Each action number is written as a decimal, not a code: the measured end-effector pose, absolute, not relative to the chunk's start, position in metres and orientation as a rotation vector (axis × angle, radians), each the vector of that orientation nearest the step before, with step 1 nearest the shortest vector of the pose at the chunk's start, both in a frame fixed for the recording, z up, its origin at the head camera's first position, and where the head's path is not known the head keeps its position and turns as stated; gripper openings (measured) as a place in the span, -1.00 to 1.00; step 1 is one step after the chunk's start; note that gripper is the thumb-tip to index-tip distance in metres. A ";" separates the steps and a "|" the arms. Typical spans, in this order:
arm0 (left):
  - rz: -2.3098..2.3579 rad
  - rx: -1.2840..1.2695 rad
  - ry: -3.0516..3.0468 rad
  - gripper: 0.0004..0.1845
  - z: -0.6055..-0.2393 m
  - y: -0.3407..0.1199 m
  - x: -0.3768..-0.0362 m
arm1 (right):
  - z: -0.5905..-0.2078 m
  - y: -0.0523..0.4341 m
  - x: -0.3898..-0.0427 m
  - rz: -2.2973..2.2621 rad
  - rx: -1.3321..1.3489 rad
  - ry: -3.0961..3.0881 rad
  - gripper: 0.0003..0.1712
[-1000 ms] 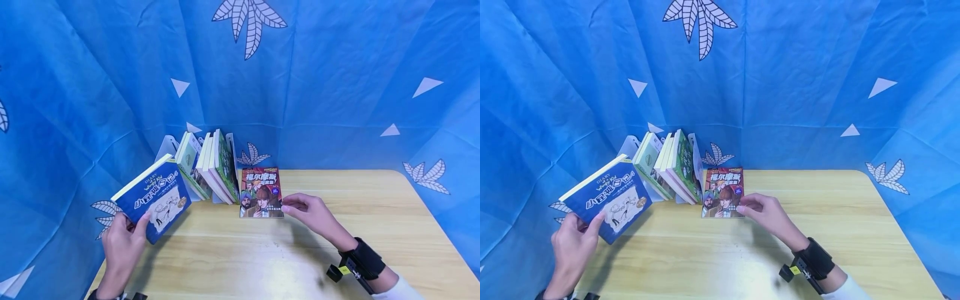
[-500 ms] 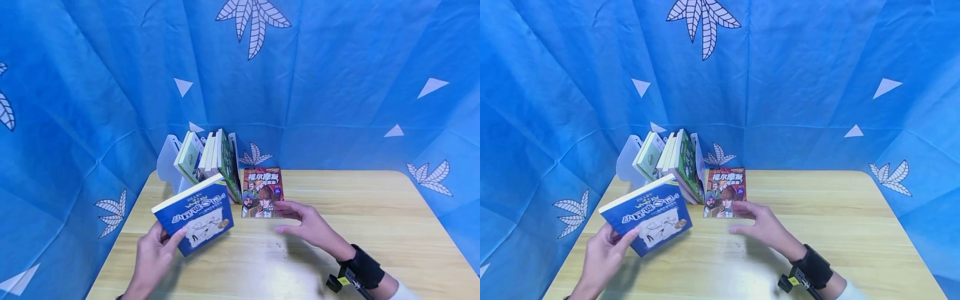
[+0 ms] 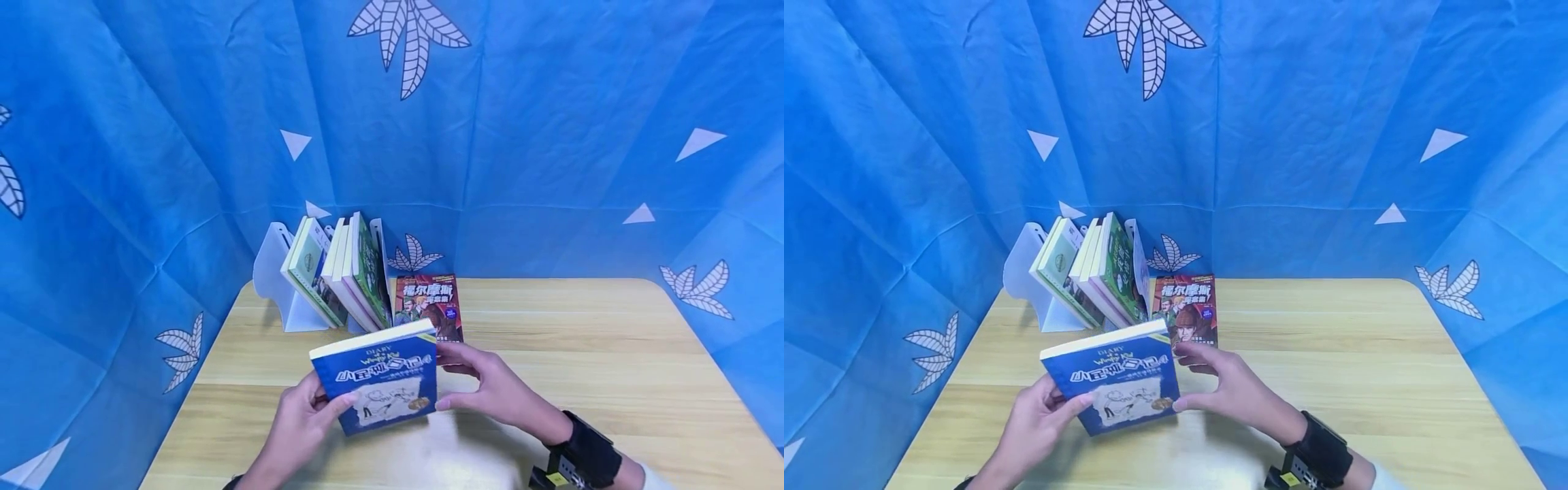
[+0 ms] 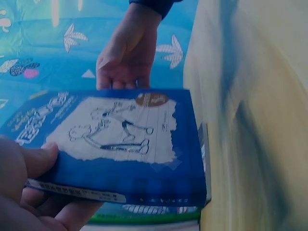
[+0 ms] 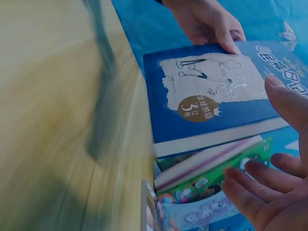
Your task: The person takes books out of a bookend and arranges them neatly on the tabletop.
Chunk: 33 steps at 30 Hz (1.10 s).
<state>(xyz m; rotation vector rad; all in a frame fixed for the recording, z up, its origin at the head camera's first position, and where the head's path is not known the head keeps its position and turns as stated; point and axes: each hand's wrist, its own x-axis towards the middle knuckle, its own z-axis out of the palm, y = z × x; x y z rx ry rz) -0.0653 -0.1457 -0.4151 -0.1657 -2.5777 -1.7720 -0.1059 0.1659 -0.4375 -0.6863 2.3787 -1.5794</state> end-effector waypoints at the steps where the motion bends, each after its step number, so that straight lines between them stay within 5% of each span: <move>1: -1.803 -0.193 -2.588 -0.68 -0.416 -0.144 -0.065 | -0.437 0.165 -0.104 -1.577 -0.680 2.367 -0.12; 11: -1.938 -0.358 -2.622 -0.61 -0.420 -0.129 -0.066 | -0.436 0.166 -0.093 -1.586 -0.758 2.338 -0.57; 20: -2.008 -0.279 -2.677 -0.54 -0.418 -0.124 -0.070 | -0.436 0.170 -0.089 -1.655 -0.973 2.400 -0.69; 33: -2.004 -0.485 -2.562 -0.55 -0.412 -0.139 -0.077 | -0.419 0.175 -0.091 -1.673 -0.888 2.568 -0.72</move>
